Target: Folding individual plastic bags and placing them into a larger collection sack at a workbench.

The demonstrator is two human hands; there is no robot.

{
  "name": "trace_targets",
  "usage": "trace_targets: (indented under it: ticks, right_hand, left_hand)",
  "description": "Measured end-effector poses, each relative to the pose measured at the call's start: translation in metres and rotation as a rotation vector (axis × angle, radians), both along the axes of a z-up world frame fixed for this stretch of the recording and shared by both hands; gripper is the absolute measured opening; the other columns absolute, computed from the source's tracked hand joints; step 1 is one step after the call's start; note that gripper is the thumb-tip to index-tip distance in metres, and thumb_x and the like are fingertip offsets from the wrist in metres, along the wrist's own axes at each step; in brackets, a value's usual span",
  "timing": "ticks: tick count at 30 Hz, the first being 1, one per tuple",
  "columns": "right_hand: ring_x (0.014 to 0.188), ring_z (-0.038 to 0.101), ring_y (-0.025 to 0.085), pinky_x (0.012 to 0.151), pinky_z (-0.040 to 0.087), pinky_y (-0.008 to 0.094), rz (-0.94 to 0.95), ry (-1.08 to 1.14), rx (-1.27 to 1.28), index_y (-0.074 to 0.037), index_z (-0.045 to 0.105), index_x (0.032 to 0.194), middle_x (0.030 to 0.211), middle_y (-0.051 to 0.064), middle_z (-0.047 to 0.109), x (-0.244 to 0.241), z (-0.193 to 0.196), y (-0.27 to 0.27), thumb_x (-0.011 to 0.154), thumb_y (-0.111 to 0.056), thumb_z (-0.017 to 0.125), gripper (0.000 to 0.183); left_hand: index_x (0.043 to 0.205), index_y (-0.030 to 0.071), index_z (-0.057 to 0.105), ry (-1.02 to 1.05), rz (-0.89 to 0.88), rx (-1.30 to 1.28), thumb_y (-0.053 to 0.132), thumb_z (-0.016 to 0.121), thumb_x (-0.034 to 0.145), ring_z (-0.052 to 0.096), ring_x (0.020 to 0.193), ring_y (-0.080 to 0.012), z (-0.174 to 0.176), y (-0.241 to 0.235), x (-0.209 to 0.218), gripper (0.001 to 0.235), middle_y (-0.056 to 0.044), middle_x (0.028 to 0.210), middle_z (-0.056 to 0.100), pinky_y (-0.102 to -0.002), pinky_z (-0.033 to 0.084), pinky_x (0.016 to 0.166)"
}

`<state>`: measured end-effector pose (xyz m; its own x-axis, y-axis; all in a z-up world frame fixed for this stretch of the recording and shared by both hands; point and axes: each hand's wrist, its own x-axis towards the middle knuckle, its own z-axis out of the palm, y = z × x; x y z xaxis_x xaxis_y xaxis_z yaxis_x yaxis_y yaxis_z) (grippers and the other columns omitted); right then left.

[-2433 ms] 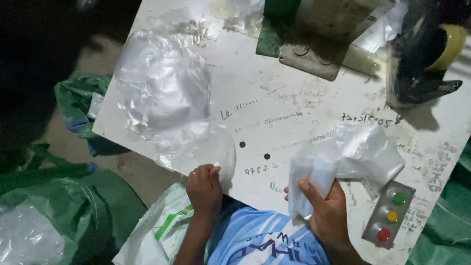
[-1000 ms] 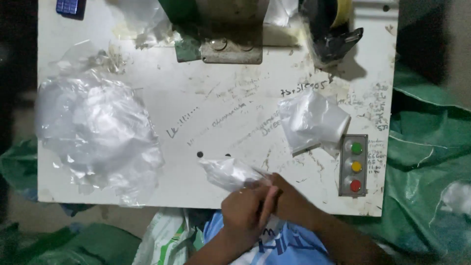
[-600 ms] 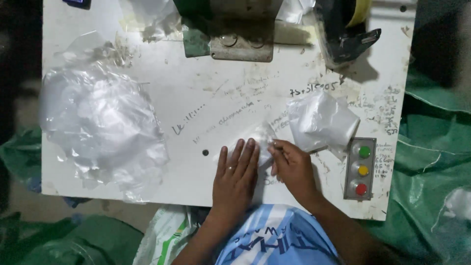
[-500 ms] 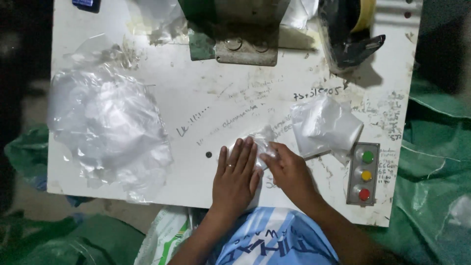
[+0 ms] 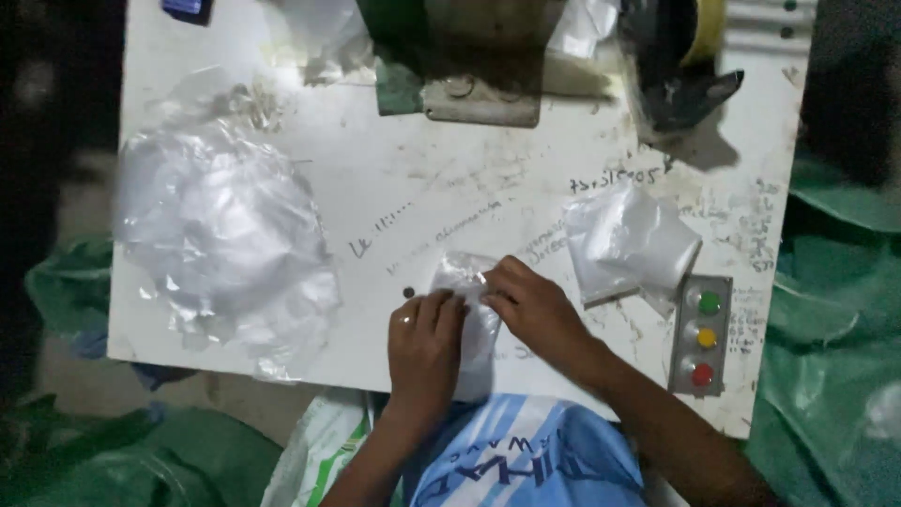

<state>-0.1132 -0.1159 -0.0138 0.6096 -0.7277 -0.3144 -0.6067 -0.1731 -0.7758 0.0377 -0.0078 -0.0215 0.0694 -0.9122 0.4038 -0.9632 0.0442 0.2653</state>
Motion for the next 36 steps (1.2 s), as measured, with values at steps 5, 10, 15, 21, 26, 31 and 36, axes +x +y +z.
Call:
trace_targets:
  ticks: [5, 10, 15, 21, 26, 31, 36]
  right_hand:
    - [0.139, 0.05, 0.033, 0.109, 0.052, 0.039, 0.142, 0.035, -0.864, 0.001, 0.043, 0.15, 0.155, 0.021, 0.042, -0.011, -0.001, 0.025, 0.096, -0.028, 0.075, 0.068]
    - [0.145, 0.041, 0.039, 0.12, 0.026, 0.057, 0.592, -0.197, -0.605, -0.011, 0.068, 0.132, 0.15, 0.011, 0.056, -0.04, -0.034, 0.036, 0.099, -0.028, 0.068, 0.037]
    - [0.122, 0.05, 0.027, 0.105, 0.04, 0.045, 0.201, -0.073, -0.512, -0.014, 0.037, 0.155, 0.136, 0.004, 0.057, -0.04, -0.039, 0.024, 0.087, -0.039, 0.082, 0.084]
    - [0.113, 0.051, 0.029, 0.089, 0.042, 0.046, 0.4, 0.014, -0.442, -0.022, 0.071, 0.113, 0.117, 0.001, 0.062, -0.033, -0.036, 0.007, 0.093, -0.032, 0.072, 0.022]
    - [0.102, 0.055, 0.027, 0.088, 0.043, 0.041, 0.414, -0.074, -0.342, -0.021, 0.065, 0.132, 0.109, -0.002, 0.071, -0.033, -0.039, 0.004, 0.096, -0.023, 0.07, 0.037]
    - [0.087, 0.052, 0.026, 0.078, 0.046, 0.04, 0.455, -0.082, -0.516, -0.016, 0.064, 0.098, 0.099, 0.003, 0.057, -0.032, -0.026, -0.003, 0.096, -0.019, 0.071, 0.007]
    - [0.085, 0.052, 0.023, 0.076, 0.044, 0.037, 0.418, 0.046, -0.442, -0.019, 0.065, 0.097, 0.094, 0.0, 0.059, -0.021, -0.03, 0.002, 0.1, -0.027, 0.064, 0.009]
  left_hand:
    - [0.14, 0.011, 0.058, 0.083, 0.05, 0.224, 0.019, 0.071, 0.09, 0.055, 0.123, -0.0357, -0.018, -0.032, 0.019, 0.053, -0.009, 0.145, 0.059, -0.047, 0.042, 0.096]
    - [0.102, 0.019, 0.063, 0.113, 0.118, 0.115, 0.025, 0.081, 0.084, 0.054, 0.115, -0.0341, -0.014, -0.025, 0.016, 0.026, -0.007, 0.12, 0.063, -0.047, 0.038, 0.086]
    - [0.1, 0.019, 0.06, 0.114, -0.097, 0.207, 0.024, 0.07, 0.088, 0.056, 0.115, -0.0291, -0.018, -0.007, 0.019, 0.016, -0.002, 0.113, 0.065, -0.046, 0.033, 0.093]
    - [0.111, 0.018, 0.065, 0.157, -0.13, 0.348, 0.043, 0.062, 0.097, 0.055, 0.1, -0.0301, -0.025, 0.01, 0.028, 0.029, -0.004, 0.107, 0.061, -0.048, 0.034, 0.092]
    - [0.102, 0.018, 0.06, 0.222, -0.083, 0.365, 0.048, 0.055, 0.102, 0.055, 0.091, -0.0282, -0.026, 0.011, 0.029, 0.03, -0.002, 0.099, 0.061, -0.045, 0.033, 0.088]
    - [0.096, 0.02, 0.064, 0.216, -0.039, 0.32, 0.024, 0.068, 0.094, 0.055, 0.086, -0.0311, -0.031, 0.013, 0.025, 0.006, -0.005, 0.102, 0.061, -0.048, 0.035, 0.081]
    - [0.09, 0.019, 0.063, 0.233, 0.151, 0.318, 0.03, 0.072, 0.092, 0.052, 0.07, -0.0253, -0.017, 0.006, 0.017, 0.014, -0.001, 0.08, 0.057, -0.042, 0.033, 0.072]
